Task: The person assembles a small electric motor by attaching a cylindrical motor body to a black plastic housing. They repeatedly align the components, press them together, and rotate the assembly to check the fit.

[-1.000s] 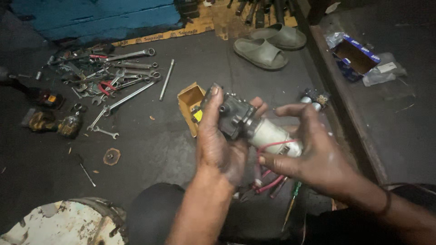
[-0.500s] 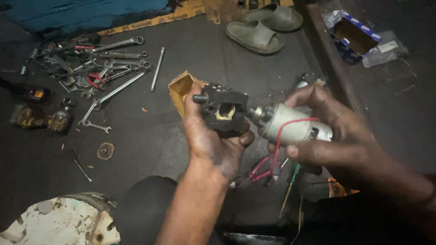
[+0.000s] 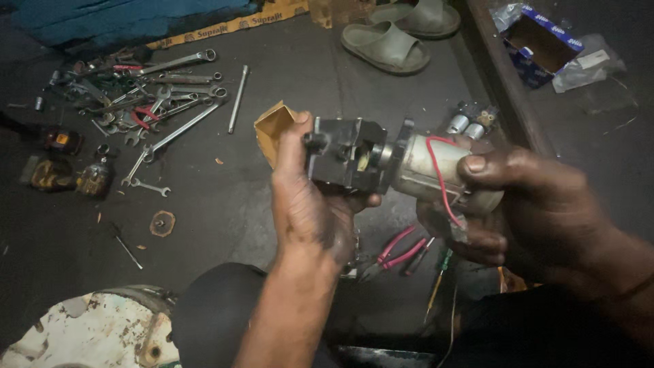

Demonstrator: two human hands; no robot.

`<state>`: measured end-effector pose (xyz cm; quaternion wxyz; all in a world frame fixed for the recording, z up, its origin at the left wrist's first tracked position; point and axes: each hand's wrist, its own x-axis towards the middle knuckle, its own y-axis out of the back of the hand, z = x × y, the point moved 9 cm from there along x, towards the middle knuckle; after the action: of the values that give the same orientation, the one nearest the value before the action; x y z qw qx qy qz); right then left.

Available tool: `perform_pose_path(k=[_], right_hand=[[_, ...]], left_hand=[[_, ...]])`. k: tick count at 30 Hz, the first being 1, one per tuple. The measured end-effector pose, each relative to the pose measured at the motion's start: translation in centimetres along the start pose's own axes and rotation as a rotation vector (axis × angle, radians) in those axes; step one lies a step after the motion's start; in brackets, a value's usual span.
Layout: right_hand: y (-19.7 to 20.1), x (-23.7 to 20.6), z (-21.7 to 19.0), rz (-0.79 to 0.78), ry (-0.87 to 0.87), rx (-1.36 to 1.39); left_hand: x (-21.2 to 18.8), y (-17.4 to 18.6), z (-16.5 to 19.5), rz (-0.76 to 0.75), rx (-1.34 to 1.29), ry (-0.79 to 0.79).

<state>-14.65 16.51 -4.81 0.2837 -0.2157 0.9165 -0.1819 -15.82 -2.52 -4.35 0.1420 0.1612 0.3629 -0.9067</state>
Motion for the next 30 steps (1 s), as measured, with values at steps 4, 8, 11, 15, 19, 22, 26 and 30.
perform_pose_path(k=[4, 8, 11, 15, 19, 22, 26, 30], right_hand=[[-0.6, -0.2, 0.1, -0.079, 0.022, 0.172], [-1.0, -1.2, -0.5, -0.238, 0.088, 0.041], [-0.8, -0.6, 0.5, -0.53, 0.031, -0.064], [1.2, 1.2, 1.0, -0.744, 0.202, -0.151], [3.5, 1.4, 1.8, -0.295, 0.184, -0.407], [1.1, -1.2, 3.0, -0.148, -0.007, -0.661], [-2.4, -1.5, 1.8, -0.188, -0.085, -1.499], [-4.6, -1.0, -0.5, -0.267, 0.14, -1.607]], left_hand=[[-0.2, -0.1, 0.2, -0.065, -0.073, -0.011], [-0.4, 0.2, -0.2, -0.136, -0.18, 0.041], [-0.9, -0.5, -1.4, -0.26, -0.369, 0.184], [-1.4, -1.3, -1.9, -0.368, -0.488, 0.255], [-0.8, -0.7, -2.0, -0.23, -0.396, 0.221], [-0.6, 2.4, -2.8, 0.159, -0.194, 0.292], [-0.3, 1.7, -2.0, 0.088, -0.022, 0.244], [-0.2, 1.8, -2.3, 0.102, 0.115, 0.24]])
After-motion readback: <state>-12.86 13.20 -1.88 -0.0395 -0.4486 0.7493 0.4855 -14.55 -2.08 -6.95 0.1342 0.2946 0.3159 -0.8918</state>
